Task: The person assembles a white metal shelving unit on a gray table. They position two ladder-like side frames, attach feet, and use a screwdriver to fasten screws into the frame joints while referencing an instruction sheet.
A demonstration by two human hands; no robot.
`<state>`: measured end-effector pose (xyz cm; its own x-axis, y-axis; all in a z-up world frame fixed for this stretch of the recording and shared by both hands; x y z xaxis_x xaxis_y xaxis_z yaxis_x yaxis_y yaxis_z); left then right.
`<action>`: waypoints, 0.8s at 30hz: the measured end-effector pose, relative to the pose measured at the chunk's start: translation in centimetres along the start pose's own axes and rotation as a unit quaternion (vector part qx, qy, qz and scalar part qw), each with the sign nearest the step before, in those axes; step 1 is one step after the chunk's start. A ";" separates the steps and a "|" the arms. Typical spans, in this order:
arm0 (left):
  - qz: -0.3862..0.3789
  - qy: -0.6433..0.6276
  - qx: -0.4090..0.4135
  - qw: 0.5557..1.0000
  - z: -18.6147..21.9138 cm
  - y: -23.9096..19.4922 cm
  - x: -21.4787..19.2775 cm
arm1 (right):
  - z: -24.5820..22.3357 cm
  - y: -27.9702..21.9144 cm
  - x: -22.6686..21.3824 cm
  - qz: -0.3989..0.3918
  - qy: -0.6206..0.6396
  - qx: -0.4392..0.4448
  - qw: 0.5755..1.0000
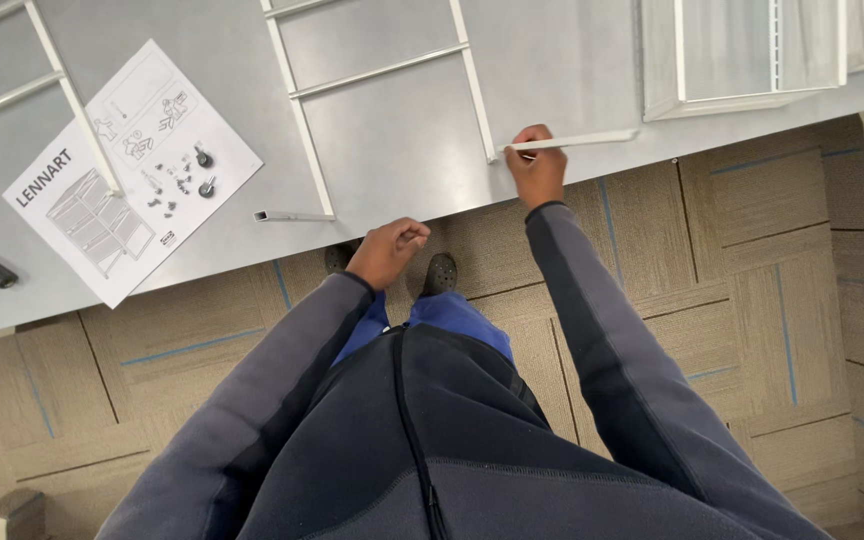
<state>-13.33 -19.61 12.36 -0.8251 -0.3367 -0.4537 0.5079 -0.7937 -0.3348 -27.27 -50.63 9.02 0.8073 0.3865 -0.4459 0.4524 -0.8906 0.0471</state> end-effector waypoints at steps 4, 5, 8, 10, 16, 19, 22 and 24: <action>-0.038 -0.027 0.005 0.999 4.3 1.7 1.2 | 1.1 -0.5 2.1 -0.056 -0.032 0.009 0.998; -0.044 -0.033 0.017 0.998 4.9 2.2 1.6 | 1.7 -0.5 2.6 -0.072 -0.057 0.005 0.996; -0.045 -0.060 0.014 0.997 6.8 2.6 1.9 | 4.0 -0.1 2.8 -0.087 -0.104 0.053 0.989; -0.038 -0.067 0.023 0.997 8.7 2.6 1.0 | 3.2 0.1 2.7 -0.095 -0.105 0.054 0.988; 0.023 -0.055 0.127 0.990 14.1 3.1 -1.2 | 4.4 1.1 4.0 -0.152 -0.134 0.031 0.979; 0.052 -0.024 0.211 0.976 21.5 1.3 -3.9 | 5.9 1.6 5.4 -0.159 -0.164 0.004 0.974; 0.051 0.019 0.289 0.956 25.6 0.5 -4.4 | 5.2 0.5 6.1 -0.174 -0.219 -0.011 0.960; 0.045 0.036 0.323 0.945 25.9 1.0 -3.7 | 3.2 -0.7 5.6 -0.187 -0.247 -0.014 0.951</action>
<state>-16.17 -32.23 35.12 -0.7549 -0.4005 -0.5194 0.2985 -0.9149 0.2717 -24.23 -48.58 3.63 0.3144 0.5098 -0.8008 0.6887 -0.7031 -0.1771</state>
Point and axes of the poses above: each hand's wrist, its own y-axis towards the middle knuckle, its own x-axis out of the palm, z = x × y, the point moved 6 cm from there along y, towards the middle knuckle, and after that the axes turned 7 degrees about z, right-handed, at the moved point
